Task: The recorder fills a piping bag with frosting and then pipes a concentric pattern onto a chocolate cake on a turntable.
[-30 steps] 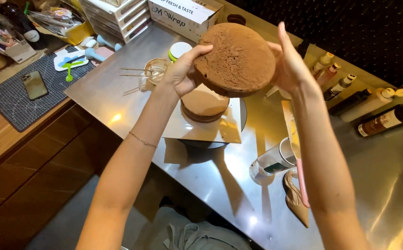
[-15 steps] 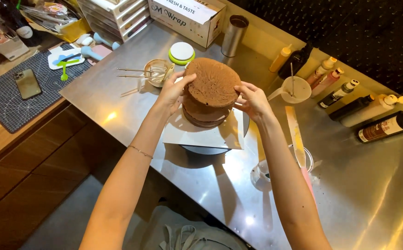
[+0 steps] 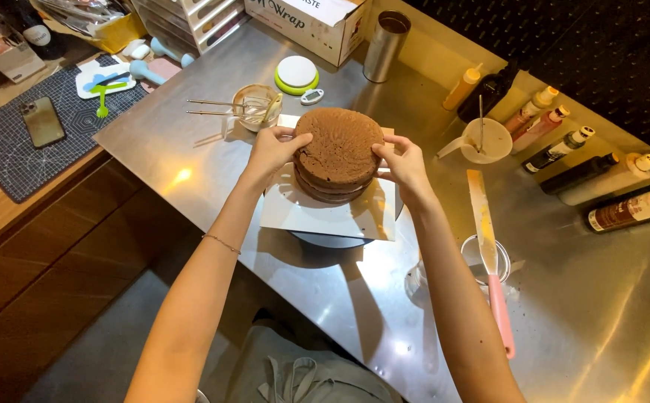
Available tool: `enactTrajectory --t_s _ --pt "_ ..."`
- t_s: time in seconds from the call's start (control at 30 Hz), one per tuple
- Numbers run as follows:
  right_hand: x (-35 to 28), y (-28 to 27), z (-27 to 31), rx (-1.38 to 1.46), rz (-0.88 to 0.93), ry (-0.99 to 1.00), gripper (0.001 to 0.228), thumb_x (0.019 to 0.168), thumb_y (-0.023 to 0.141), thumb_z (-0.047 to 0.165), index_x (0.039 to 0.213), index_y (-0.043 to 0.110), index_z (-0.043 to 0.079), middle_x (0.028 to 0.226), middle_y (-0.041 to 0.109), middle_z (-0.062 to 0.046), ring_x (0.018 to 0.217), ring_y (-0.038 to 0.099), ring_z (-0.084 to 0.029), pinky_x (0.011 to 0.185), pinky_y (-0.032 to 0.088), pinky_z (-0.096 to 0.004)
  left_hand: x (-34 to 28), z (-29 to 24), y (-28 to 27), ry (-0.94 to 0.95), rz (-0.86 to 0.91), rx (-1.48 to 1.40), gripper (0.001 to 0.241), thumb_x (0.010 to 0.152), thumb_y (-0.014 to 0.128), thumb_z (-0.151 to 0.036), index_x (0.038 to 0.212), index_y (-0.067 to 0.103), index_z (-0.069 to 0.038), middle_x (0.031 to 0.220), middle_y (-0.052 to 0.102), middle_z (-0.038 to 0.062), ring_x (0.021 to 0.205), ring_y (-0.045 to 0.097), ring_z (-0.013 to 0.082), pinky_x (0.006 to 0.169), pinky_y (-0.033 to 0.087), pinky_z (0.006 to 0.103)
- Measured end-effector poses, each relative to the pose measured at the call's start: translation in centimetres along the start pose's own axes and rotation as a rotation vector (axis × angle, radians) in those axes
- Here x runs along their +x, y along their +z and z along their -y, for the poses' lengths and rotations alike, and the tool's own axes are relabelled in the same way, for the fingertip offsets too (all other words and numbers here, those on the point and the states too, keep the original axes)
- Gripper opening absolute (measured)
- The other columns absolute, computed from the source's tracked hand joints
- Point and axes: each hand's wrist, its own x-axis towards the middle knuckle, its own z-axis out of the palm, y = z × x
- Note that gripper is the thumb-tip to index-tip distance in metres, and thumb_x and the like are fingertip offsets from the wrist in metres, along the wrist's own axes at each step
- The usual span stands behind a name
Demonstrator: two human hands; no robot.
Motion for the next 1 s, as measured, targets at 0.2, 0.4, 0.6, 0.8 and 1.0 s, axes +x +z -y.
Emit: enactTrajectory --t_s 0.2,0.4,0.6,0.8,1.0 --pt "-1.1 0.4 -0.4 -0.126 0.015 -0.157 0.041 0.095 0.069 0.017 0.130 0.060 -0.004 0.103 0.075 -0.014 0.087 0.073 -0.018 0.067 0.062 -0.033 -1.3 -1.0 0.1 0.141 -0.145 0.332 0.051 0.076 0.089 -0.028 0.109 0.066 0.004 0.090 0.076 0.013 0.079 0.076 0.0181 0.070 0.062 0.0303" --pt "-2.9 1.5 0.9 -0.417 -0.158 -0.221 0.038 0.093 0.073 0.020 0.126 0.068 0.003 0.098 0.075 -0.012 0.076 0.072 -0.018 0.060 0.057 -0.029 -1.8 -1.6 0.8 0.273 -0.165 0.539 0.048 0.077 0.088 -0.032 0.106 0.070 0.002 0.087 0.076 0.015 0.077 0.076 0.0222 0.068 0.061 0.0346" --pt "-1.9 0.5 -3.6 -0.827 -0.356 -0.539 0.034 0.093 0.082 0.020 0.123 0.077 0.005 0.093 0.065 -0.015 0.077 0.065 -0.021 0.071 0.056 -0.034 -3.1 -1.5 1.0 0.621 -0.323 0.901 0.043 0.074 0.092 -0.032 0.100 0.076 -0.001 0.093 0.066 0.019 0.091 0.064 0.0375 0.074 0.052 0.0465" --pt "-3.6 2.4 -2.8 -0.533 -0.435 -0.446 0.040 0.093 0.078 0.020 0.128 0.069 0.002 0.098 0.067 -0.013 0.080 0.068 -0.015 0.069 0.060 -0.030 -2.4 -0.2 0.3 0.428 -0.187 0.686 0.050 0.083 0.084 -0.037 0.115 0.069 -0.001 0.089 0.066 0.011 0.088 0.064 0.0316 0.083 0.051 0.0446" --pt "-4.2 1.0 -1.0 -0.509 -0.454 -0.398 0.030 0.103 0.065 0.020 0.125 0.071 0.001 0.109 0.068 -0.009 0.083 0.067 -0.013 0.067 0.059 -0.029 -2.7 -4.1 -2.0 0.384 -0.143 0.411 0.030 0.093 0.074 -0.025 0.113 0.071 -0.003 0.091 0.071 0.010 0.074 0.065 0.0236 0.070 0.054 0.0354"
